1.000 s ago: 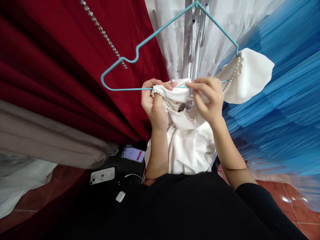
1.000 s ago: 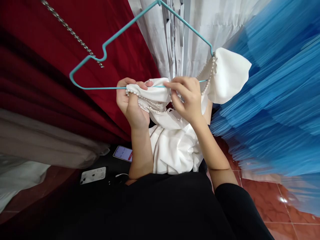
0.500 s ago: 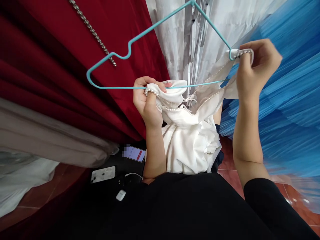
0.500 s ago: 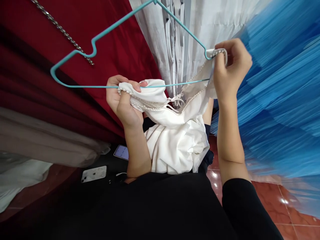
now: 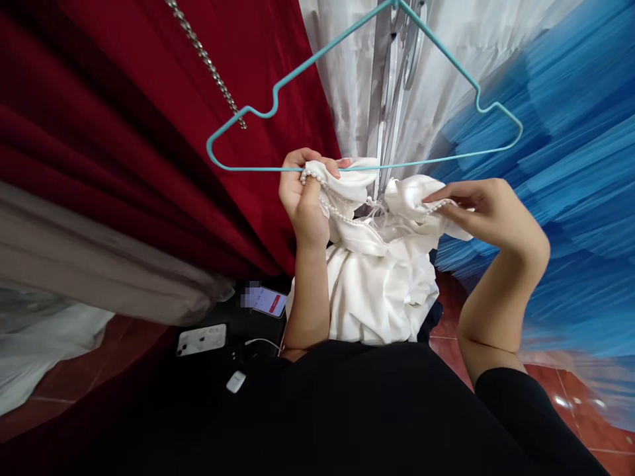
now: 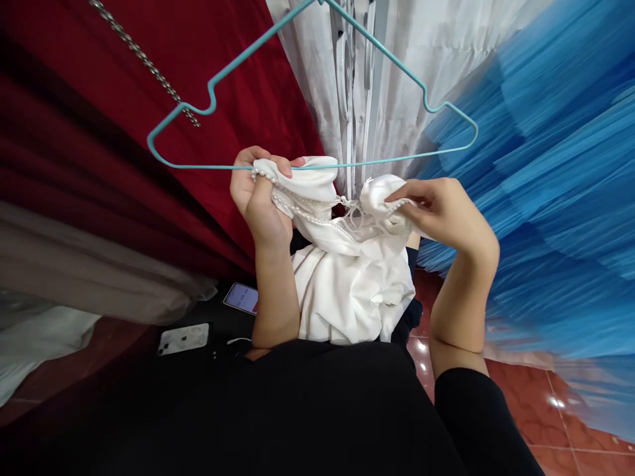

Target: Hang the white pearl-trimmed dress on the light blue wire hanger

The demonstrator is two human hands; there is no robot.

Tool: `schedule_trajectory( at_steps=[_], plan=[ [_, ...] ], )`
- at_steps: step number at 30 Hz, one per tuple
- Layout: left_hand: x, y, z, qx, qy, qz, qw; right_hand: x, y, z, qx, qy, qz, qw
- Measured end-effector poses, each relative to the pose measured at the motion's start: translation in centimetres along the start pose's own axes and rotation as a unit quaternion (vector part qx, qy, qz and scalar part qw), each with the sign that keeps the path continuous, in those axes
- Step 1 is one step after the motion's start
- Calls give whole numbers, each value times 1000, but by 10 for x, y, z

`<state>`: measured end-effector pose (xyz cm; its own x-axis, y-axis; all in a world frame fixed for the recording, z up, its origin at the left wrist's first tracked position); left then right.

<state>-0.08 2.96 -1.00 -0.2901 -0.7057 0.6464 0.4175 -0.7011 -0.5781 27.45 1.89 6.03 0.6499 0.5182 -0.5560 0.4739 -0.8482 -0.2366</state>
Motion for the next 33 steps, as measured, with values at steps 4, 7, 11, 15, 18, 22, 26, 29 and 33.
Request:
schedule_trajectory(
  at_steps=[4,7,11,15,18,22,26,29,33],
  plan=[
    [2,0,2,-12,8,-5,1000,-32,-20,23,150,-26,-92,984],
    [7,1,5,-28,13,-3,1000,-31,-36,43,216,-3,-94,972],
    [9,5,4,-66,5,-17,998,-19,-36,64,225,-10,-111,968],
    [1,11,-16,-58,-111,-1,992,-12,-29,73,291,-45,-130,947],
    [-7,8,-45,36,-260,40,964,-8,-31,77,303,-53,-132,942],
    [-2,-9,-82,108,-277,-32,954,-5,-36,77,302,-34,-108,947],
    [32,-30,-97,127,-265,35,955,-10,-34,72,279,-7,-61,958],
    [62,-45,-92,105,-280,115,947,-14,-33,69,258,-6,-39,965],
    [83,-63,-68,66,-285,166,942,-14,-34,70,251,-9,-31,968]
  ],
)
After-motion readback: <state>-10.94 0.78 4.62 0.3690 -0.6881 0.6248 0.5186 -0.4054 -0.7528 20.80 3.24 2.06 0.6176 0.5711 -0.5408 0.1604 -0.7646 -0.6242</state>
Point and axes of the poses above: each hand's wrist, its own y-axis away from the middle knuckle, its own z-axis out of the palm, x = y × z, the point moved 1 cm from there along -y, towards the middle knuckle, and after that the axes turned 1 degree about y, right-handed, at the moved point
